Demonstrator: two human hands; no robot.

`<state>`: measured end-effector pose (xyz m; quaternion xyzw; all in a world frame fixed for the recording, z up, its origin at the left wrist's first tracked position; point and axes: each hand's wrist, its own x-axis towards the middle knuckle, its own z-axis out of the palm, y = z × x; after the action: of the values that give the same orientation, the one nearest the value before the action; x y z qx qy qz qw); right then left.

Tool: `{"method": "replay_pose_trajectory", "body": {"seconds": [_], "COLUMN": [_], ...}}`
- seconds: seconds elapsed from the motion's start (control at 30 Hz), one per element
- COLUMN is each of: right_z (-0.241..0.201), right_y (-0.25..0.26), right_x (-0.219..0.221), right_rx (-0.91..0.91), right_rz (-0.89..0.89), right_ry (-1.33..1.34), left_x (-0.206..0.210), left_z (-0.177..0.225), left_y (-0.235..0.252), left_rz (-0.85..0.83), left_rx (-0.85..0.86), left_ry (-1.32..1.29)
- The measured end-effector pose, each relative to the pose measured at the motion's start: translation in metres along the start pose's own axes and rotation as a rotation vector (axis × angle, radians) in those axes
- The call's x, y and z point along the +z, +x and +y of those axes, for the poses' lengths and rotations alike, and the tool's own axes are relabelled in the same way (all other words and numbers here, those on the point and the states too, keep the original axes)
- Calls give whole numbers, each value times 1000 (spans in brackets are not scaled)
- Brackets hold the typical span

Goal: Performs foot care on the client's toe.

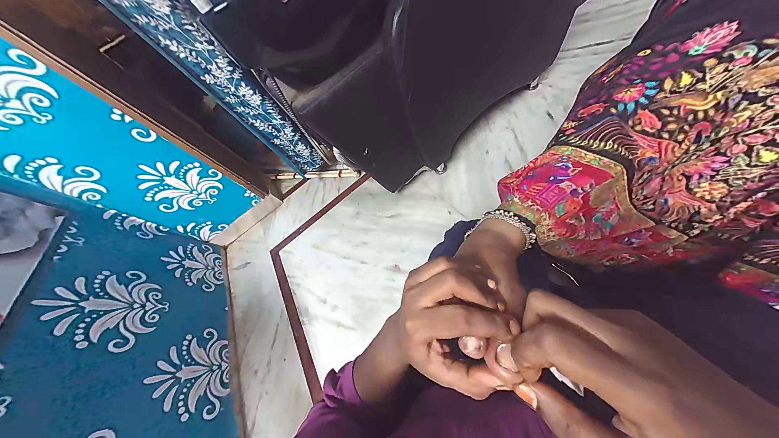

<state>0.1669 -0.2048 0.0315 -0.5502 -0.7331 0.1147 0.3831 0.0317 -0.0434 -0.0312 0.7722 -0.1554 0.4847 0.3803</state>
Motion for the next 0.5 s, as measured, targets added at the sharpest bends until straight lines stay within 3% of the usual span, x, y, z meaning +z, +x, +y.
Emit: {"method": "replay_pose_trajectory", "body": {"seconds": [0.5], "right_z": [-1], "right_y": [0], "right_x": [3], "right_rx": [19], "right_rz": [15], "right_ry": [-7], "left_x": [-2], "left_z": [-1], "left_y": [0], "left_rz": [-7], "left_rx": [-8], "left_ry": [-7]}}
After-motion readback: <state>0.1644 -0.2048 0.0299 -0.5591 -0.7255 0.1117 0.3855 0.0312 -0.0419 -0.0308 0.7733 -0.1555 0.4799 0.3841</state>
